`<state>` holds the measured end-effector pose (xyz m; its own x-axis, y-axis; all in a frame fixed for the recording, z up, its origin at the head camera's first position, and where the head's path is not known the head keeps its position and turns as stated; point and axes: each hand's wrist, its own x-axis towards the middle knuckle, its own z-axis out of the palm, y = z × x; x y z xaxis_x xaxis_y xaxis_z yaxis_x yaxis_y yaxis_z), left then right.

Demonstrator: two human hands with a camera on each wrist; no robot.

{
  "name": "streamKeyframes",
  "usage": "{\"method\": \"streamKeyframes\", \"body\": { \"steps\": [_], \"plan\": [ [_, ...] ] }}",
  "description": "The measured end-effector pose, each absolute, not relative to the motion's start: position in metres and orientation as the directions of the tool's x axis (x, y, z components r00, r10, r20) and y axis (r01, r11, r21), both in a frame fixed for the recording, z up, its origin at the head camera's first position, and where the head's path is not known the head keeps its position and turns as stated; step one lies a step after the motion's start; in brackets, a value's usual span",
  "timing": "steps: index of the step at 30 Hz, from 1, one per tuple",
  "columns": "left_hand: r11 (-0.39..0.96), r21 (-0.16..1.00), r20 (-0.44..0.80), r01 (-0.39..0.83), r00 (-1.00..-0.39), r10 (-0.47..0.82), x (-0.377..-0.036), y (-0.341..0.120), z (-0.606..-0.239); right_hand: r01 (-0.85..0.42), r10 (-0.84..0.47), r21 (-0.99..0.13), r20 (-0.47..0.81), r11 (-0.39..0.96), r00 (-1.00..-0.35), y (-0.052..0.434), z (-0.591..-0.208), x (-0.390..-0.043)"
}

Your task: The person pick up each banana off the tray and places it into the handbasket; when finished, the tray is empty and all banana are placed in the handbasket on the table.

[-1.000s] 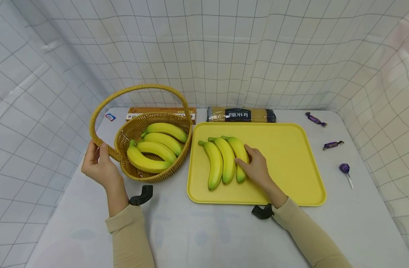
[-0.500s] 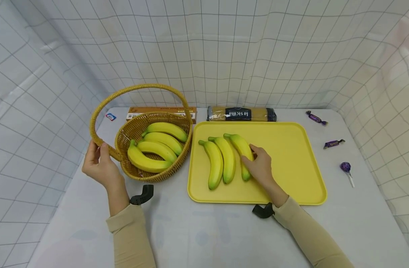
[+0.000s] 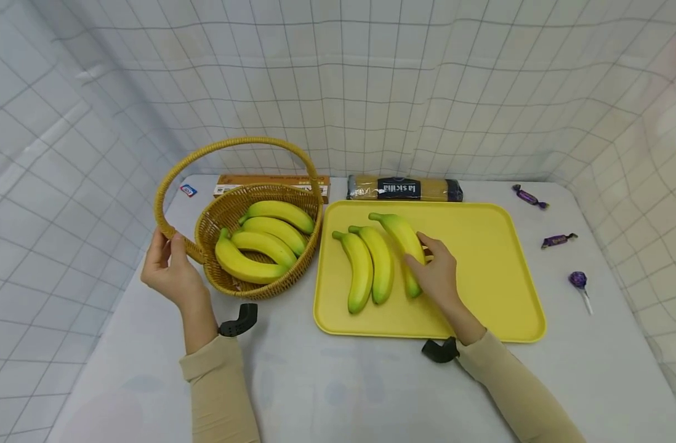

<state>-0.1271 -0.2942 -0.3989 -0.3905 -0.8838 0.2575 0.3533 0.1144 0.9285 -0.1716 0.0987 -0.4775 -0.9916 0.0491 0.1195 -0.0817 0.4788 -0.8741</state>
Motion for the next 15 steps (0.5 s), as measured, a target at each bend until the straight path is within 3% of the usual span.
{"method": "streamKeyframes", "body": {
  "steps": [6, 15],
  "plan": [
    [0.122, 0.926, 0.266, 0.357, -0.389, -0.882, -0.126, -0.293, -0.397, -0.113, 0.001, -0.872, 0.129, 0.477, -0.992, 0.094, -0.458, -0.168],
    [0.11, 0.928, 0.258, 0.357, -0.399, -0.88, -0.126, -0.292, -0.396, -0.258, -0.128, -0.857, 0.224, 0.446, -0.966, 0.069, -0.432, -0.176]
  ]
}}
